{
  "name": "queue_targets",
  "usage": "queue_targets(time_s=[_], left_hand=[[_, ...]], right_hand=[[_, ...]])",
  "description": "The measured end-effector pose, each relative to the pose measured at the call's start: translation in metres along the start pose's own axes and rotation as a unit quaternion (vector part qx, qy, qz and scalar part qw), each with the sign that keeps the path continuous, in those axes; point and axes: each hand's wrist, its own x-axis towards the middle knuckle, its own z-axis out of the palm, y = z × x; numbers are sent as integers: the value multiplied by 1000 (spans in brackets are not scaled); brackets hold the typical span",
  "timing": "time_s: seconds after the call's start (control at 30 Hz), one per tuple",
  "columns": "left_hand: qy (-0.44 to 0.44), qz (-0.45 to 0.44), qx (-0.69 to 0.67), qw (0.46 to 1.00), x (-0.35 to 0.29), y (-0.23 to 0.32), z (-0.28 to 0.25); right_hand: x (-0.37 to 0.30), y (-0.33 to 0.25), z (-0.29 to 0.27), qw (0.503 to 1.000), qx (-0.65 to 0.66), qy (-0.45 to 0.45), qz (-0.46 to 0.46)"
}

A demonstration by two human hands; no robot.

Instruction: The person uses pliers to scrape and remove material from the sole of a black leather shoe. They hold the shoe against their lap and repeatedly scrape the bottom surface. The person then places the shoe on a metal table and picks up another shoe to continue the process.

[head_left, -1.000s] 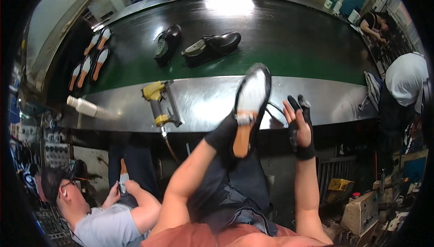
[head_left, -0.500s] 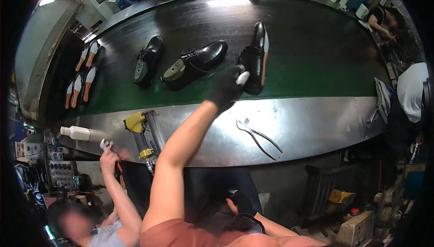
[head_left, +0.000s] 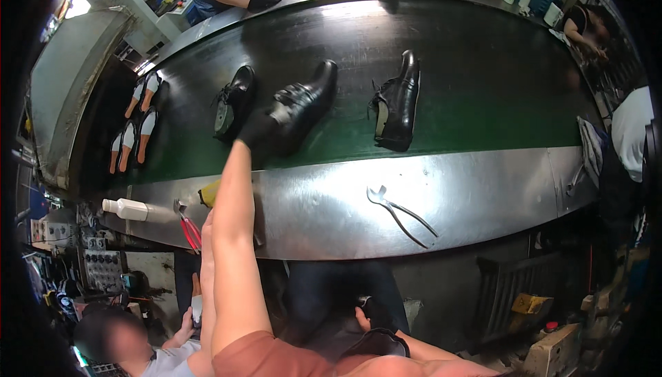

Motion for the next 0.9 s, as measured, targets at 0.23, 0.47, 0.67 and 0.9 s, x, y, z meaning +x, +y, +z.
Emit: queue_targets(time_s=[0.23,0.47,0.67,0.9], left_hand=[[226,42,274,934,-40,15,50],[238,-56,132,961,-46,5,49],[166,176,109,964,-44,-50,20],[88,-88,-598,792,-136,24,71]], right_hand=[[-3,9,-5,995,-73,-30,56],[-5,4,7,997,-55,22,-55],[-18,23,23,999,-46,7,-27],[-36,10,9,996,-77,26,-39]])
